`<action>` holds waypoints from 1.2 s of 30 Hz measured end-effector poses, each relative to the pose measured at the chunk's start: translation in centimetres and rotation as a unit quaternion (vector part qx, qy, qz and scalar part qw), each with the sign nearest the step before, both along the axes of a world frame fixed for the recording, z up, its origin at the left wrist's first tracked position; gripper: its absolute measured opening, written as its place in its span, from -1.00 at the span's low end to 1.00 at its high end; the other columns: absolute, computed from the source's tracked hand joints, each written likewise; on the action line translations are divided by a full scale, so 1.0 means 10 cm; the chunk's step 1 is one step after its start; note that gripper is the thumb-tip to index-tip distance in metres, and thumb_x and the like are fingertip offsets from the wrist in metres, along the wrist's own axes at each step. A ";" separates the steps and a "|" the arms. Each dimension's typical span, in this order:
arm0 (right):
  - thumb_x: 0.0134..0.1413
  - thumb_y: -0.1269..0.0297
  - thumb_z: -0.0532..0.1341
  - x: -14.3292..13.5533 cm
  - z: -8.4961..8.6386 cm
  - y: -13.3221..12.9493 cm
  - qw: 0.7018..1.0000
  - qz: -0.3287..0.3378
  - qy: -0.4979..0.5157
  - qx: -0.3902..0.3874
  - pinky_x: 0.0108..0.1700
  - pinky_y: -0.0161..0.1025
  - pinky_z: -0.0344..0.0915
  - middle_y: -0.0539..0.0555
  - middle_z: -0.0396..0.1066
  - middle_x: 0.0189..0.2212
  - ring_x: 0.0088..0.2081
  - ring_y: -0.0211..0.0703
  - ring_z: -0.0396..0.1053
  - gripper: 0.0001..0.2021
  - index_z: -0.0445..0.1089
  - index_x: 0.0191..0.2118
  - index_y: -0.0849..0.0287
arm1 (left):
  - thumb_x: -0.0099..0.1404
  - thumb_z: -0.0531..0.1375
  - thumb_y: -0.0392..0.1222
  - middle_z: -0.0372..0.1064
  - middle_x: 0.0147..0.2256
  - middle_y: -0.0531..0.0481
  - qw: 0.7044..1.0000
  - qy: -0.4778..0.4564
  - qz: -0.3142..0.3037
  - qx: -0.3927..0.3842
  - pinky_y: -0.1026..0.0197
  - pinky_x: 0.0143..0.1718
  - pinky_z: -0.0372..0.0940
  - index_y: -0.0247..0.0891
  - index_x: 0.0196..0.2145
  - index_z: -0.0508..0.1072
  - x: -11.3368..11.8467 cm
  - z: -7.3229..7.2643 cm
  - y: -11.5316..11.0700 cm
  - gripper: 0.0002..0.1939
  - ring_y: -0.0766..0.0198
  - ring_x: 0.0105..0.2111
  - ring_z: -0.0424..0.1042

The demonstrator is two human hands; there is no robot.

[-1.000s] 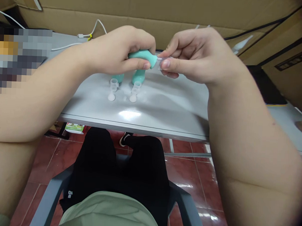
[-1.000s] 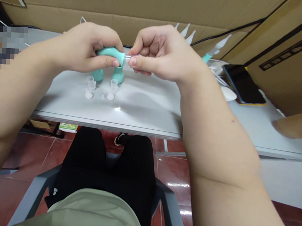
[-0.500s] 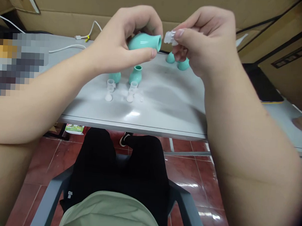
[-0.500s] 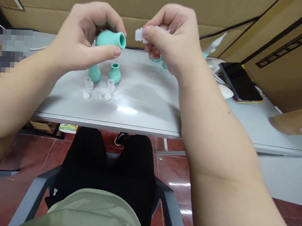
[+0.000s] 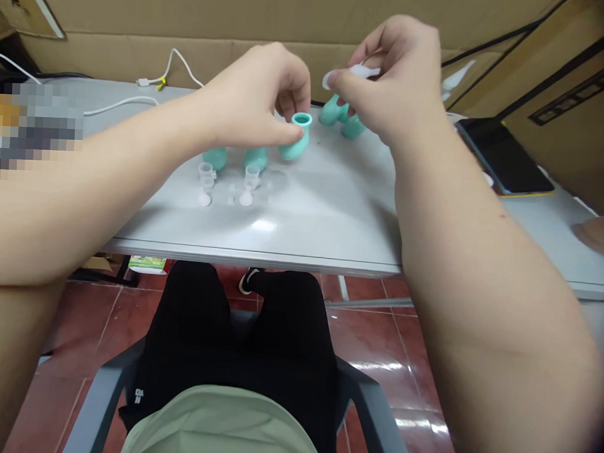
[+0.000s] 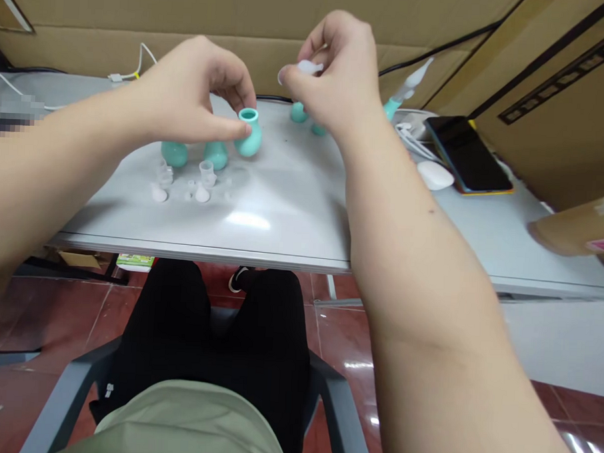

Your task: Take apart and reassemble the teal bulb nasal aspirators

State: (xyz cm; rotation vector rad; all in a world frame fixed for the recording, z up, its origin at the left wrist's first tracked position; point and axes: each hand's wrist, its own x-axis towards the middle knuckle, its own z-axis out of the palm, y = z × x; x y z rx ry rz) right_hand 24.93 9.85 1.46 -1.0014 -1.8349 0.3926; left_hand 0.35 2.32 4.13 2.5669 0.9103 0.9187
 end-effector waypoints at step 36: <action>-0.14 -0.36 0.62 -0.43 0.08 -0.56 0.986 0.148 0.041 -0.059 -0.27 -0.01 0.38 0.04 0.61 -0.28 -0.33 -0.03 0.49 -0.37 0.33 -0.36 -0.01 | 0.13 0.47 -0.14 0.67 -0.39 -0.09 0.970 -0.225 -0.071 0.057 0.08 -0.43 0.35 -0.19 -0.26 0.78 -0.29 -0.34 0.36 -0.81 0.15 -0.44 0.56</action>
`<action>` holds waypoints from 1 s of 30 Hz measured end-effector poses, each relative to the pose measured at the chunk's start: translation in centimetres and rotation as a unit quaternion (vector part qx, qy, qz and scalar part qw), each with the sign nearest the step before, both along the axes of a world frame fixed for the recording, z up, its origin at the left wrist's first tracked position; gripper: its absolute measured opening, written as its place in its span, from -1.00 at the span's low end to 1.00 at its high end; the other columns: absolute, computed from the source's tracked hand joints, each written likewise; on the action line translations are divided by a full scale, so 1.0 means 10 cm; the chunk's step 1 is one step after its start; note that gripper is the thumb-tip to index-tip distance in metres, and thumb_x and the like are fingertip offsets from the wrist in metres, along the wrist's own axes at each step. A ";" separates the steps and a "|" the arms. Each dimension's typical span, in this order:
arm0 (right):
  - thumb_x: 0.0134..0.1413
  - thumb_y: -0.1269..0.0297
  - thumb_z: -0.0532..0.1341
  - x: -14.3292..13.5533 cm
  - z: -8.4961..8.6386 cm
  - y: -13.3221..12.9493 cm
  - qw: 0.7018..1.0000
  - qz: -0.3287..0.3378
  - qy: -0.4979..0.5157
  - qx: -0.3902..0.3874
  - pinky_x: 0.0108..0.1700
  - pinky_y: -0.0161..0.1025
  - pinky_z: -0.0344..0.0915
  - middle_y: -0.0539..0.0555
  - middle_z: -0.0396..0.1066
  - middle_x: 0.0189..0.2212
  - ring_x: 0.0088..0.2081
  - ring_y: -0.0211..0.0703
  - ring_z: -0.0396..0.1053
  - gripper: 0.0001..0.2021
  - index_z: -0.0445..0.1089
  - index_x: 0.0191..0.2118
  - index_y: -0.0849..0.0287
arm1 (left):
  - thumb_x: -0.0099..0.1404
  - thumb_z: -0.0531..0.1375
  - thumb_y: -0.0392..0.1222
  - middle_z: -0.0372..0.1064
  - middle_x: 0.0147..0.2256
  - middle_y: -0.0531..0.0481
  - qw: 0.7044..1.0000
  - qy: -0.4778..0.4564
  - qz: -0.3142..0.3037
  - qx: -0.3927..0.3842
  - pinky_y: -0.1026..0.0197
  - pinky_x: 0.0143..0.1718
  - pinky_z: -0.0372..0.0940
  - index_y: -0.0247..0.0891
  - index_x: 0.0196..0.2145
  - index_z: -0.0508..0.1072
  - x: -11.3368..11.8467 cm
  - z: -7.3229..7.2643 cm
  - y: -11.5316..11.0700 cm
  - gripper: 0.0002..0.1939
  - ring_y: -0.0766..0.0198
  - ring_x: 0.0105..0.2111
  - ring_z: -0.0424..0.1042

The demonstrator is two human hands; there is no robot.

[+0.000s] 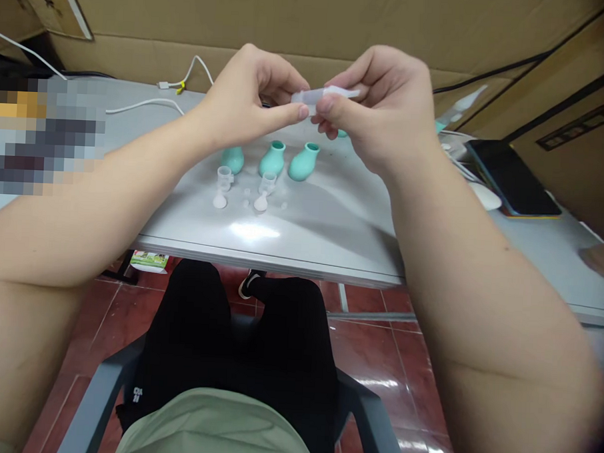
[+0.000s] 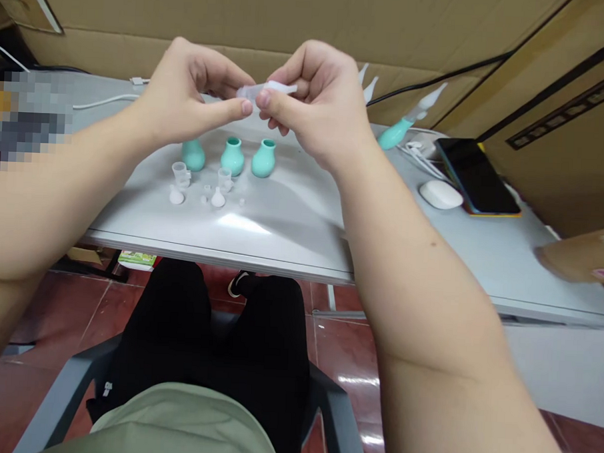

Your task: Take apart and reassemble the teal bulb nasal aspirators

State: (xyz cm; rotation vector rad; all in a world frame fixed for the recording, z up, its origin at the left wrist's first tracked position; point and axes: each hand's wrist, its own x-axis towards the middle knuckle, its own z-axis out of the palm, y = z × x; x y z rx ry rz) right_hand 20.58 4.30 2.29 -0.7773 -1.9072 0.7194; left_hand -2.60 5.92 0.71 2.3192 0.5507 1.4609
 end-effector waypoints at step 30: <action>-0.09 -0.22 0.68 0.18 0.26 -0.31 0.990 0.028 -0.138 -0.005 -0.31 -0.01 0.47 0.11 0.59 -0.40 -0.38 0.04 0.54 -0.57 0.67 -0.33 -0.01 | 0.35 0.36 -0.21 0.63 -0.32 0.01 0.995 -0.016 0.103 -0.004 0.09 -0.33 0.27 -0.14 -0.22 0.67 -0.07 0.00 0.07 -0.94 0.24 -0.39 0.48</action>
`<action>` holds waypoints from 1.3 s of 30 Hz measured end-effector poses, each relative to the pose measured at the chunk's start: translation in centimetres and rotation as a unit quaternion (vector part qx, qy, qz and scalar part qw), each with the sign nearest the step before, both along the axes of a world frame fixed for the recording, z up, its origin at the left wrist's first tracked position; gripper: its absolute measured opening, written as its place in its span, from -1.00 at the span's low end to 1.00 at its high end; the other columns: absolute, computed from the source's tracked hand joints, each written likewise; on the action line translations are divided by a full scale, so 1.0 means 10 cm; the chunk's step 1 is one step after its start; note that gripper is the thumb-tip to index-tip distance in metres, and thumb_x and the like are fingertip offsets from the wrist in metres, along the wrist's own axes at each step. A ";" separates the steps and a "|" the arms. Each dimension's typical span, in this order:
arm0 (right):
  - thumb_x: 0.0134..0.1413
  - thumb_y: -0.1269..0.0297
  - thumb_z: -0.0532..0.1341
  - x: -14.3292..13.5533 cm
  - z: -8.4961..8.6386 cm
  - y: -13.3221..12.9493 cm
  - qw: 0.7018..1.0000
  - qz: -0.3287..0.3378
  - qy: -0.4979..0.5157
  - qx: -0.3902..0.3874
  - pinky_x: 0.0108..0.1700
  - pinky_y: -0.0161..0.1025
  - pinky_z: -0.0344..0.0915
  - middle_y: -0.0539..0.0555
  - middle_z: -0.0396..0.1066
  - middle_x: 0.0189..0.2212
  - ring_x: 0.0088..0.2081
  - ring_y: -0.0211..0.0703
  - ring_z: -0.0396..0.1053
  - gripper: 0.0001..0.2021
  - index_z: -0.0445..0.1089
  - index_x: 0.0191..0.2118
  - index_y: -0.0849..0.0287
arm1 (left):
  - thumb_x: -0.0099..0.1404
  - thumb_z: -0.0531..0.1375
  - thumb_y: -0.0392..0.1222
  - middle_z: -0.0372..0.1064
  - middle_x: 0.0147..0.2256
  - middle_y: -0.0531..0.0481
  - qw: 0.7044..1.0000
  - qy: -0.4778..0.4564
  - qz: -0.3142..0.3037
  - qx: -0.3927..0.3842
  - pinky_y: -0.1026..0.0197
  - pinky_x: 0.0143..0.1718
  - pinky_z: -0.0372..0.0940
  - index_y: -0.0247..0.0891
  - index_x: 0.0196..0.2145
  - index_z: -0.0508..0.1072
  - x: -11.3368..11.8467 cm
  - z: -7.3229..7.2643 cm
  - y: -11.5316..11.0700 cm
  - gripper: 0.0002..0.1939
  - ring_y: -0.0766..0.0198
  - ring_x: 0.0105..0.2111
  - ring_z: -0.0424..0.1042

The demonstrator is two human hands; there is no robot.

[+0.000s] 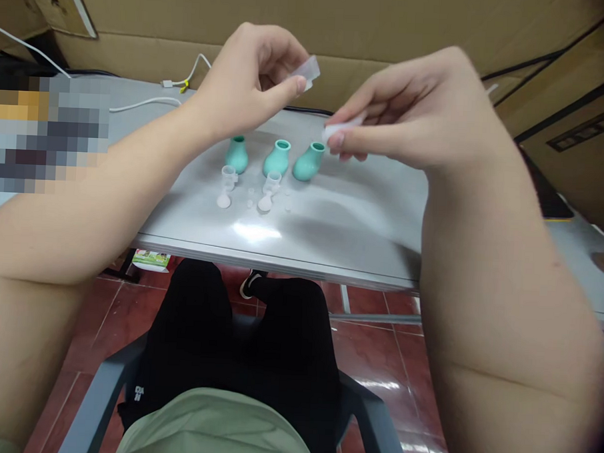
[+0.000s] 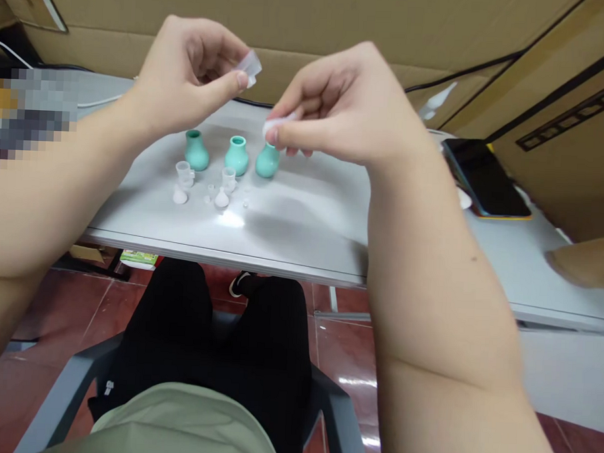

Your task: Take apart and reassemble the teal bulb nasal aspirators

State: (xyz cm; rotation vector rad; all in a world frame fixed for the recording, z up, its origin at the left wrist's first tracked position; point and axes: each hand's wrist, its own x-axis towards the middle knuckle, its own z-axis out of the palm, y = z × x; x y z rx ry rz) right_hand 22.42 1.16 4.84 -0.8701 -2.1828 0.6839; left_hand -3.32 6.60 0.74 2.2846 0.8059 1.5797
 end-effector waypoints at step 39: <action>-0.07 -0.28 0.66 -0.19 -0.14 0.09 0.994 -0.061 0.074 0.059 0.12 0.11 0.55 0.07 0.58 -0.11 0.02 0.17 0.59 -0.45 0.43 -0.30 -0.05 | 0.14 0.39 -0.25 0.64 -0.34 0.04 0.963 -0.108 -0.193 -0.153 0.15 -0.40 0.24 -0.19 -0.14 0.56 0.17 0.01 -0.14 -0.71 0.17 -0.33 0.67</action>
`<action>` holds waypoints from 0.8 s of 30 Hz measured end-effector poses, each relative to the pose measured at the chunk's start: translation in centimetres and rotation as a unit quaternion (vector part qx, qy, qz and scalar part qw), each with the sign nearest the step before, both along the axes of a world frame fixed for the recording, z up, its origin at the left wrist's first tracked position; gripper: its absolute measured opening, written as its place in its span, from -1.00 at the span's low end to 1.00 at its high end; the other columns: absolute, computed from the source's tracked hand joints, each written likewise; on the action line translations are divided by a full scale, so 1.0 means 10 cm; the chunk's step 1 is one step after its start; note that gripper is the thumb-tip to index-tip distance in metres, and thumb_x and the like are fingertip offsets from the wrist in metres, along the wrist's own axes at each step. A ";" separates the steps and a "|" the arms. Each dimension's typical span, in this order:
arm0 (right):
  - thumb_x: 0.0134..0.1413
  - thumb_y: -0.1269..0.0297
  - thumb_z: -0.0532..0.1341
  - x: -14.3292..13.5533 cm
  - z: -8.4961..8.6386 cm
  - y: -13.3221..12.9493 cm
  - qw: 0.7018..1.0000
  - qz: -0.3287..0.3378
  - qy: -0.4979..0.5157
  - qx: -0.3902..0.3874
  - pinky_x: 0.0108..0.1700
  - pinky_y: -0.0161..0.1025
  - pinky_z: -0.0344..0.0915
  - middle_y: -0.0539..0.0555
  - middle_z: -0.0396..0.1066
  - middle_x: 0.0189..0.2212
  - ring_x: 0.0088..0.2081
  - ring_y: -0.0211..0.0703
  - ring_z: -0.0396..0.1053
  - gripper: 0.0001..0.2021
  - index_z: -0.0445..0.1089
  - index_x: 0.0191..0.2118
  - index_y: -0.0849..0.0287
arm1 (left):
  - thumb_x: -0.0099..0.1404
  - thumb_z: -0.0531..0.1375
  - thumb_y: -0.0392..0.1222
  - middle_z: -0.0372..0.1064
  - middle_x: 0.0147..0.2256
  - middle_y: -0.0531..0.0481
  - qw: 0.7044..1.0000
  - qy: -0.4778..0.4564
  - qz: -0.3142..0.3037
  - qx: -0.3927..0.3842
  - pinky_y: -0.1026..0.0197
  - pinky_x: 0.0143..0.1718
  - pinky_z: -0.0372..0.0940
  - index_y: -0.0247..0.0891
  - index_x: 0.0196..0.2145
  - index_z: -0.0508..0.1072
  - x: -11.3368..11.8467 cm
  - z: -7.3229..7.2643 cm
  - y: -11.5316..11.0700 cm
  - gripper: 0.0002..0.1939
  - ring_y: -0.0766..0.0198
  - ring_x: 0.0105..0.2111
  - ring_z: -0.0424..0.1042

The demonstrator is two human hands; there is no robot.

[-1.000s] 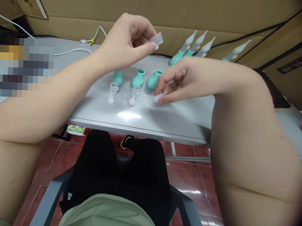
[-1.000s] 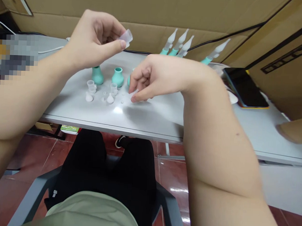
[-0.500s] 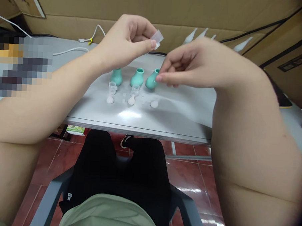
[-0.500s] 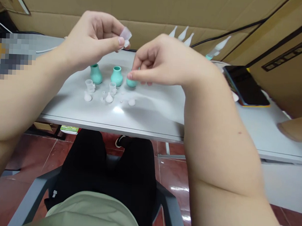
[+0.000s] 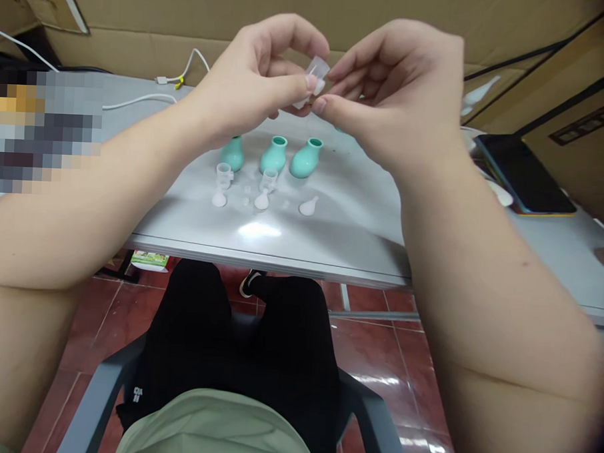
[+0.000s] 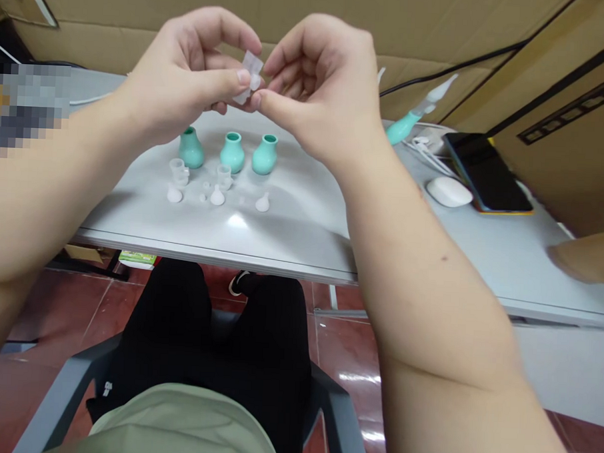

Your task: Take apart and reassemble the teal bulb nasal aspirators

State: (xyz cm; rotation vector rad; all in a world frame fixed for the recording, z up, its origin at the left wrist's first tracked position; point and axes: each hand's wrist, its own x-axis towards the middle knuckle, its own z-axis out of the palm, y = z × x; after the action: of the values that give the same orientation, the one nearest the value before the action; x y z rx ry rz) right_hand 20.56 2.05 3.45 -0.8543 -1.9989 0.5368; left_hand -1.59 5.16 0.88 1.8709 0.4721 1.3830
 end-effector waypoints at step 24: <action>0.17 -0.26 0.53 -0.02 -0.12 0.13 0.996 0.014 0.043 0.083 -0.02 0.07 0.60 -0.04 0.66 -0.22 -0.13 0.15 0.62 -0.72 0.68 -0.24 -0.24 | 0.43 0.51 -0.20 0.60 -0.27 -0.04 0.982 -0.035 -0.024 -0.184 0.33 -0.14 0.53 -0.33 -0.22 0.68 -0.01 0.09 -0.36 -0.85 0.39 -0.28 0.58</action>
State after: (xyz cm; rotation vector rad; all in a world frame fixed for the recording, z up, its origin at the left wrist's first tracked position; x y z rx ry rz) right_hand 20.37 3.37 2.24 -0.6921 -1.9490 0.4104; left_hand -1.67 1.52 1.83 1.5206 0.5975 1.2287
